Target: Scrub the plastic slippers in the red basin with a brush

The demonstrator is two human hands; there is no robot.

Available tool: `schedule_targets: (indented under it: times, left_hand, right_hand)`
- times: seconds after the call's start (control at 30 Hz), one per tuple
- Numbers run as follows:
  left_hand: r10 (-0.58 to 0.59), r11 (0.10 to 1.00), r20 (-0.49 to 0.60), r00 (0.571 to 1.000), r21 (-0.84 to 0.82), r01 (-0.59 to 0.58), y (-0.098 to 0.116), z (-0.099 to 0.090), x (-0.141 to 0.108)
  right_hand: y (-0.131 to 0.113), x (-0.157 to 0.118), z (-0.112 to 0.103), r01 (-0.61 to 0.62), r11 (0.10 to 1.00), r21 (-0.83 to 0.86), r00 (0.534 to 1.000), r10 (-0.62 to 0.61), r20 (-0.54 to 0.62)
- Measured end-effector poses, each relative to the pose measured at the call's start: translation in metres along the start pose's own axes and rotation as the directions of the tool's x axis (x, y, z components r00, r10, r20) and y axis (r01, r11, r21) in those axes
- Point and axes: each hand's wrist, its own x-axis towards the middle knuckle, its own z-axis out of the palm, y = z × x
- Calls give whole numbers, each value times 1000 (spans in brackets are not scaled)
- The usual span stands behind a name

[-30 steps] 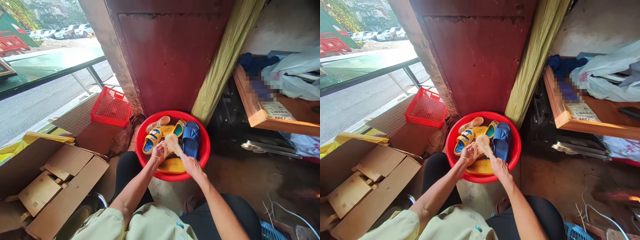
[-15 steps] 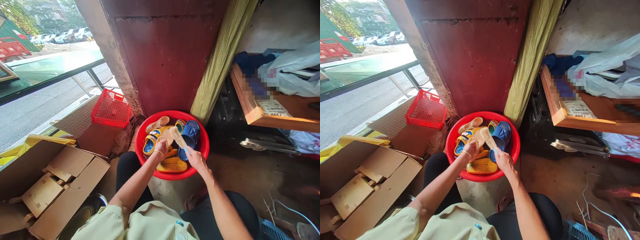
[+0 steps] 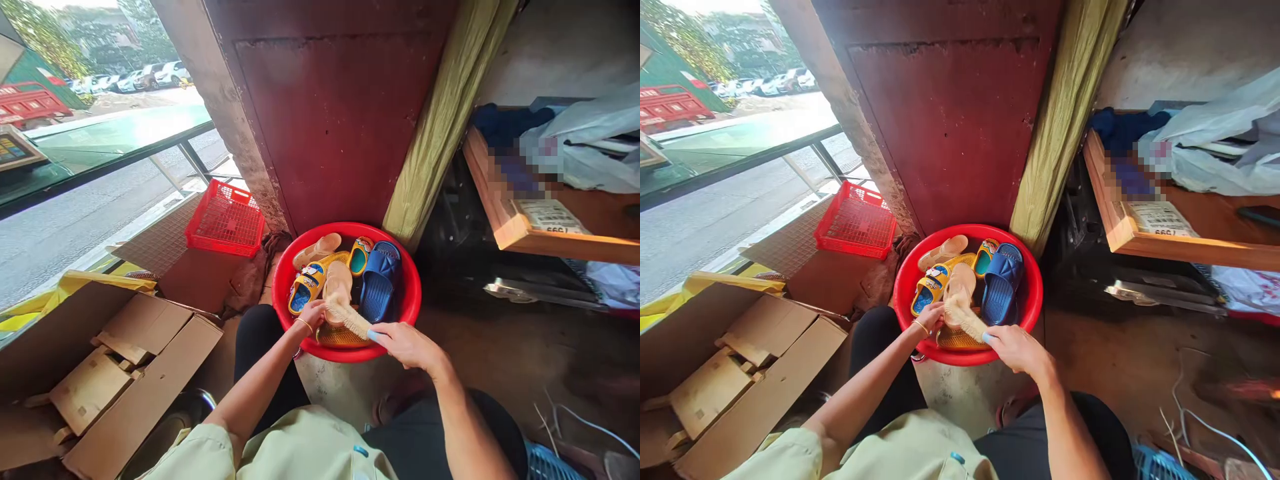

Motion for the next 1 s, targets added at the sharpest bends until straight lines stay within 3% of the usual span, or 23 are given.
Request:
schedule_targets:
  times: [0.13,0.23,0.33,0.43,0.57,0.73,0.87,1.0]
  left_hand:
    - [181,939,-41,983,303,-161,-10,26,-2]
    - [261,878,-25,965,422,-227,-19,39,-8]
    - [257,882,-32,966,416,-221,-24,40,-12]
    - [250,934,-39,967,273,-231,-24,35,-10]
    - [180,983,-83,980,-5,-181,-22,29,-3]
    - [-1,974,-20,1000,-224,-3,-18,29,7]
    - [-92,964,31,995,-249,96,-17,30,7]
    - [-47,983,78,996,-173,60,-22,39,1]
  right_hand:
    - [5,19,13,-121,958,-259,985,83,-150]
    - [1,56,23,-143,974,-175,972,105,-211]
    - [-9,92,24,-115,991,-72,969,96,-226]
    - [-18,109,20,-84,996,-30,972,75,-221]
    - [-12,92,15,-34,999,-7,994,33,-103]
    - [21,31,0,-36,998,41,992,31,119]
    - [28,18,1,-105,989,-101,994,106,10]
    - [5,59,24,-154,953,-259,970,97,-223]
